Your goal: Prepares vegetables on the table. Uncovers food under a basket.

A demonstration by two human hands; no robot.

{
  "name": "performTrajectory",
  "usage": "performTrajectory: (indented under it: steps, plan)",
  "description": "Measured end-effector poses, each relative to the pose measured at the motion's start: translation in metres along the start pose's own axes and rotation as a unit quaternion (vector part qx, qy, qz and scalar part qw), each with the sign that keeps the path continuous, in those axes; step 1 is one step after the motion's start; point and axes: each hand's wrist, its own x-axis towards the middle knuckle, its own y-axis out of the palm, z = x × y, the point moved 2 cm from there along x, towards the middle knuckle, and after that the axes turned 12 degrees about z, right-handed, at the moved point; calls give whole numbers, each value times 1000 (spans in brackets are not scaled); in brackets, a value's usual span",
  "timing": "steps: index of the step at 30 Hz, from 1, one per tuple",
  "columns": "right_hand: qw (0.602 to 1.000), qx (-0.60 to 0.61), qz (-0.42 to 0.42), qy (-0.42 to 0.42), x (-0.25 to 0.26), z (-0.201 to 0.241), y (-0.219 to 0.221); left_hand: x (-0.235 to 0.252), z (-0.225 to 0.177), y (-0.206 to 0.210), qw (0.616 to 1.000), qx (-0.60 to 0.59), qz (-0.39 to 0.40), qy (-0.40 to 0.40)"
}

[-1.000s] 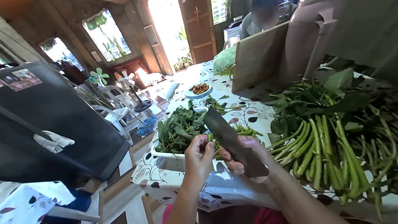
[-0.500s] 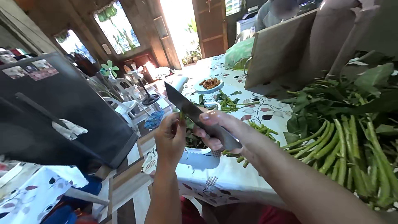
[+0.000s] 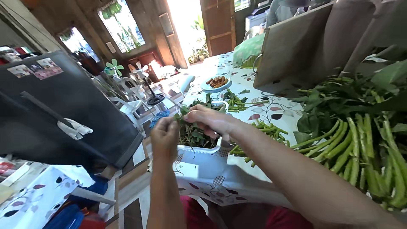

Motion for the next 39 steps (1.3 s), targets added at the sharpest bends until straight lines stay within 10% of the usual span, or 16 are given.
performTrajectory:
  steps: [8,18,28,32,39]
  plan:
    - [989,-28,-13,144,10,-6,-49,4,-15,-40,997,-45,-58,36]
    - [934,204,-40,-291,-107,-21,-104,73,-43,63,939,227,259,15]
    - [863,328,-90,-375,-127,-63,-119,169,-19,203,854,409,320,-32]
    - [825,360,-129,-415,-137,-57,-115,159,0,229,739,491,461,-28]
    - [771,363,-134,-506,-153,-51,-110,127,8,254,679,539,480,-133]
